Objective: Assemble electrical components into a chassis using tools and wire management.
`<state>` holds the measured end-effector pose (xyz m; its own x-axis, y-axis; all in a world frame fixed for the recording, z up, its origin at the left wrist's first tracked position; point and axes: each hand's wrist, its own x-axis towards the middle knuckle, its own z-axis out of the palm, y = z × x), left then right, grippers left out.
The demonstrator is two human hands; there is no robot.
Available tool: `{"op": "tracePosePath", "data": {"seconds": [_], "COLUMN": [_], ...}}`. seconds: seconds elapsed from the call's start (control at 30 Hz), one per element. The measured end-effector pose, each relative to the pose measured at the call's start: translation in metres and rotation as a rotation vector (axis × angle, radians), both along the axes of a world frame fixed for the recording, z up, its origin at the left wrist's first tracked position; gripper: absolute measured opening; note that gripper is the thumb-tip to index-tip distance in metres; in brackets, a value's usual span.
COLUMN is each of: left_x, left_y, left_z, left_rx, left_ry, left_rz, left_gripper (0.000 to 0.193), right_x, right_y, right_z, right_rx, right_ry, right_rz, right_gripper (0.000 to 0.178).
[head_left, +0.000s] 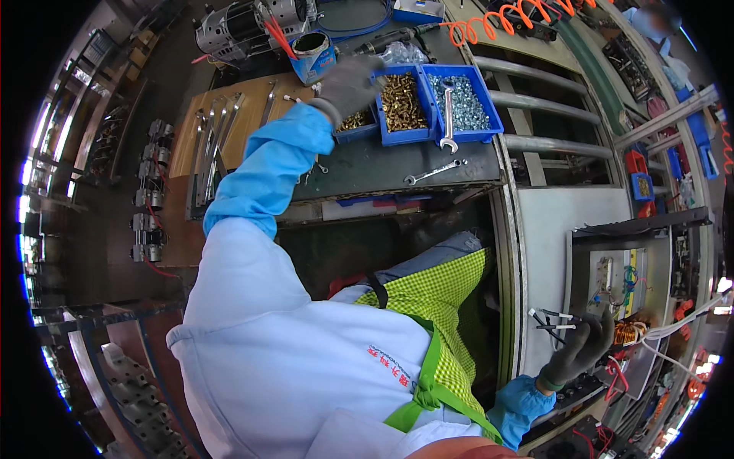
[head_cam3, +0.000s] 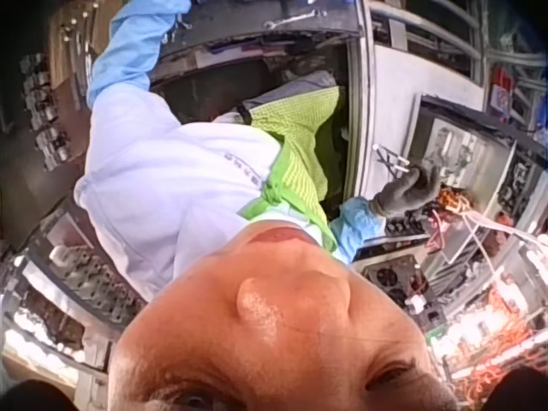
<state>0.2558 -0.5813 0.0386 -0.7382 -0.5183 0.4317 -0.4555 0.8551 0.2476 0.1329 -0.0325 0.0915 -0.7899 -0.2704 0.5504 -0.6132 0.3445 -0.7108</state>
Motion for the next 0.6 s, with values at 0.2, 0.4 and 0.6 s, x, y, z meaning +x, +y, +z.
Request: {"op": "tracePosePath", "data": {"seconds": [0.2, 0.4, 0.6], "left_x": [-0.063, -0.096, -0.08], "left_y": [0.022, 0.03, 0.033], "left_z": [-0.016, -0.032, 0.019], "left_rx": [-0.093, -0.187, -0.135], "left_ry": [-0.558, -0.87, -0.646], "left_rz": [0.09, 0.189, 0.091], "left_gripper": [0.024, 0.011, 0.033], "right_x": [-0.001, 0.006, 0.02], "right_y": [-0.035, -0.022, -0.017], "right_z": [0.0, -0.019, -0.044], "right_rx": [0.186, 0.186, 0.164], "right_ry": [0.215, 0.08, -0.062], "right_rz": [0.219, 0.168, 0.172], "right_gripper": [0.038, 0.039, 0.036]}}
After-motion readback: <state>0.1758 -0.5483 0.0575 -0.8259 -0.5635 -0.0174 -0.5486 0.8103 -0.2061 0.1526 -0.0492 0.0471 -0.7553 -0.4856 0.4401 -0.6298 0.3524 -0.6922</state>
